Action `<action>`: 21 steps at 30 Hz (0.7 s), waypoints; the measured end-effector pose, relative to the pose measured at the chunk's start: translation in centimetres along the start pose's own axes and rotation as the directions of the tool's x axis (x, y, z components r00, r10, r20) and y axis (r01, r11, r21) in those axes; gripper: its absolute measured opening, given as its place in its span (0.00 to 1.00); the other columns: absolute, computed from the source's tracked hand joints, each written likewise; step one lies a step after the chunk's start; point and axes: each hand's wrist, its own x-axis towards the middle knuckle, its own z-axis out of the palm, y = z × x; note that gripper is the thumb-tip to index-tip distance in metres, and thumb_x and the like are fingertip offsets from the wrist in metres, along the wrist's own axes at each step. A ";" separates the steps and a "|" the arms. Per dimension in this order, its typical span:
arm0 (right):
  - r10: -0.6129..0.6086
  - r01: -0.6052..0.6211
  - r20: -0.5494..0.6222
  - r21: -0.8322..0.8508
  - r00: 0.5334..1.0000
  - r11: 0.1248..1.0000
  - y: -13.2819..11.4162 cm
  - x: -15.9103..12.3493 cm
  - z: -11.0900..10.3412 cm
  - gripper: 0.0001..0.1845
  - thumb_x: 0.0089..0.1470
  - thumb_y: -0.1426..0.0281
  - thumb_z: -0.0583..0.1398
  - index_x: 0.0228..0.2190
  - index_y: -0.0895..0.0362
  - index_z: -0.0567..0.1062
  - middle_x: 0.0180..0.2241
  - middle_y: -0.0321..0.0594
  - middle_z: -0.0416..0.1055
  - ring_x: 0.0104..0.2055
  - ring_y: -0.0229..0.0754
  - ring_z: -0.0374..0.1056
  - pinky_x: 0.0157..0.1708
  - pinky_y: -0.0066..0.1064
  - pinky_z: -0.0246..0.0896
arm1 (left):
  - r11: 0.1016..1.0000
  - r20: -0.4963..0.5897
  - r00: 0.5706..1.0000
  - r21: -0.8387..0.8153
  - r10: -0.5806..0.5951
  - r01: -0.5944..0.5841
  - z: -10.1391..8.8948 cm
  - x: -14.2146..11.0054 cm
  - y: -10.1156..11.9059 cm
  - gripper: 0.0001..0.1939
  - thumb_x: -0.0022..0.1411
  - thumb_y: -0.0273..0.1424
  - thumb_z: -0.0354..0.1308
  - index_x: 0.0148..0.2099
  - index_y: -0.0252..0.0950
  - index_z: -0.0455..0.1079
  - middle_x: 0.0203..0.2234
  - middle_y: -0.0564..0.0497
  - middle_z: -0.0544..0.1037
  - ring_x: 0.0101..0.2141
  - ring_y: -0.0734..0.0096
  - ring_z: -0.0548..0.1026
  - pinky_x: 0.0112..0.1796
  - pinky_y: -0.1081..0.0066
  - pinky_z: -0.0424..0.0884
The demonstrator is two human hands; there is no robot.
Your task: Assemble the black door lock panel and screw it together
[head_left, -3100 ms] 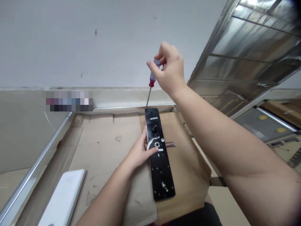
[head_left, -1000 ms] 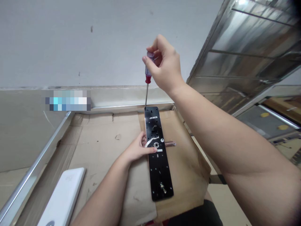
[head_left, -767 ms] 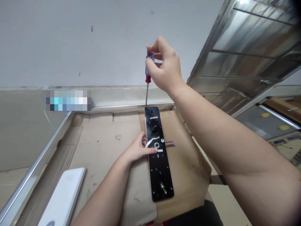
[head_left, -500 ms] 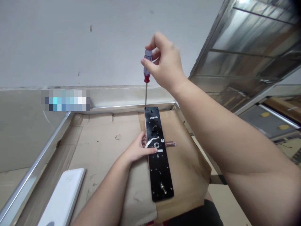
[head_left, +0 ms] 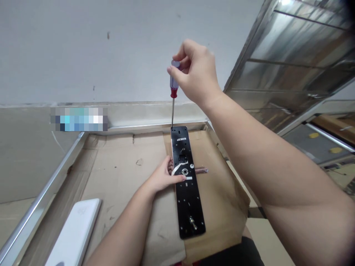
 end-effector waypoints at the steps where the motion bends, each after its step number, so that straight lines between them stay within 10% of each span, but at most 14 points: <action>1: -0.006 0.006 0.001 -0.021 1.000 1.000 0.0 0.0 -0.1 0.13 0.49 0.66 0.65 0.26 0.45 0.64 0.31 0.33 0.75 0.34 0.48 0.71 0.40 0.43 0.70 | 1.000 -0.001 1.000 0.004 -0.002 0.002 0.0 0.0 -0.1 0.38 0.48 0.30 0.76 0.58 0.37 0.63 0.58 0.37 0.73 0.55 0.48 0.75 0.58 0.47 0.68; 21: -0.116 0.114 -0.045 -0.029 0.992 0.993 0.0 -0.4 1.2 0.14 0.54 0.68 0.60 0.28 0.46 0.58 0.36 0.35 0.72 0.39 0.50 0.70 0.37 0.43 0.70 | 1.000 0.012 1.000 0.012 -0.016 0.016 -0.2 0.0 -0.4 0.36 0.49 0.31 0.75 0.57 0.38 0.63 0.54 0.38 0.76 0.52 0.48 0.77 0.53 0.48 0.71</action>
